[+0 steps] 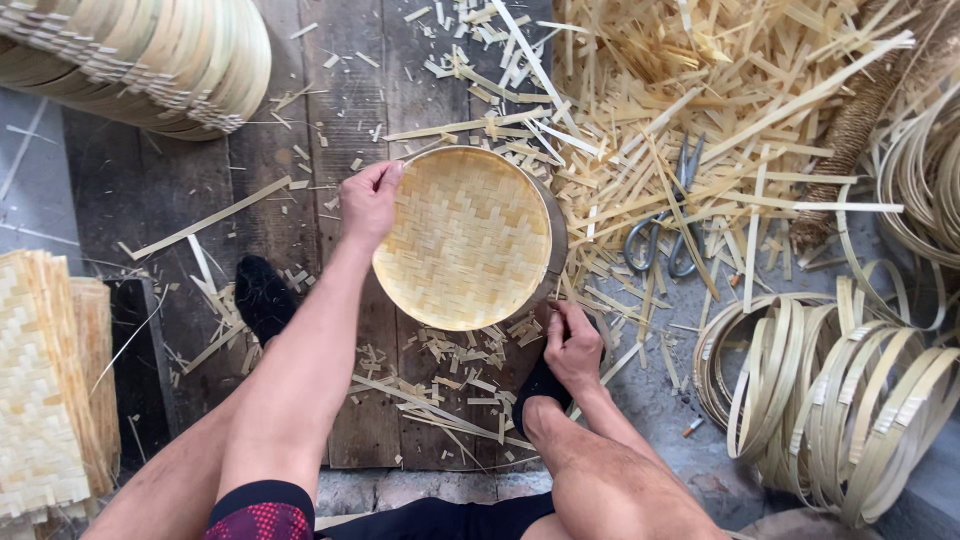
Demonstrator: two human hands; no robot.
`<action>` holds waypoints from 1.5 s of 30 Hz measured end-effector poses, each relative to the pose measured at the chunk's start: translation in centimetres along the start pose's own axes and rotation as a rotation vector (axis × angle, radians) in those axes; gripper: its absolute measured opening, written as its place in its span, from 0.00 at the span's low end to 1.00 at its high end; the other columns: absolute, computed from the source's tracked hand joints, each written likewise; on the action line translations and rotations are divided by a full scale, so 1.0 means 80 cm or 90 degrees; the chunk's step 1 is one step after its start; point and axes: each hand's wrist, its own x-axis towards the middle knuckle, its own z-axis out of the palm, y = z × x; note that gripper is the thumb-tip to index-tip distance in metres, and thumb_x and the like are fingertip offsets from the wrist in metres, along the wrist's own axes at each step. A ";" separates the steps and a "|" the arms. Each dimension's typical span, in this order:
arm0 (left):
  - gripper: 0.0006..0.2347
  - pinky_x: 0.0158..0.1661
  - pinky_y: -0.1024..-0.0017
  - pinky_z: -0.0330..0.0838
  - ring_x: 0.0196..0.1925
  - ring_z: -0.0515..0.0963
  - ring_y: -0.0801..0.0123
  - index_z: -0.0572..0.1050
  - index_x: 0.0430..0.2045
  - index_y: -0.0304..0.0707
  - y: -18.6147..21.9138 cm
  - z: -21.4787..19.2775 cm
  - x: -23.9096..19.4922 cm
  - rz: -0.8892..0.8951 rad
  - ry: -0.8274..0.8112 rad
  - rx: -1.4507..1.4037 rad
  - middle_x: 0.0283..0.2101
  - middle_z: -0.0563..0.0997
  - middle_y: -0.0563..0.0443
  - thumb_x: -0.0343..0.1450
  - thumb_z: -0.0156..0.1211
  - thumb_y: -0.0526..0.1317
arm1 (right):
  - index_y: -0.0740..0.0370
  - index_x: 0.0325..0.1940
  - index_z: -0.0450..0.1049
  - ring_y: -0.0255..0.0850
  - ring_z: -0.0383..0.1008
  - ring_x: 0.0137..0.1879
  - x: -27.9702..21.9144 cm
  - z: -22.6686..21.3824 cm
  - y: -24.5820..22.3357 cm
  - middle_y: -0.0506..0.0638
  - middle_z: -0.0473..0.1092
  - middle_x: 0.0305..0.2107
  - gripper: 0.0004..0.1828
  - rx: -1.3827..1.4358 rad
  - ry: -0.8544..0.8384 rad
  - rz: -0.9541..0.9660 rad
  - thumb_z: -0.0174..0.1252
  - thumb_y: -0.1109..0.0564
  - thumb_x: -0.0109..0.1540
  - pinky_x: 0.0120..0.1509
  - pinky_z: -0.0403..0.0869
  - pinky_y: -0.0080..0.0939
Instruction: The person fits circular bamboo rings over woven bases, uses a wooden block to press them into place, and trims the excess woven strips using large shears.
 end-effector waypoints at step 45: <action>0.13 0.53 0.61 0.77 0.44 0.85 0.50 0.82 0.53 0.40 0.093 -0.422 0.192 0.169 0.125 0.560 0.42 0.84 0.38 0.77 0.55 0.28 | 0.59 0.44 0.80 0.39 0.75 0.28 0.000 0.016 0.016 0.50 0.75 0.25 0.08 -0.051 -0.001 0.053 0.61 0.57 0.62 0.37 0.74 0.39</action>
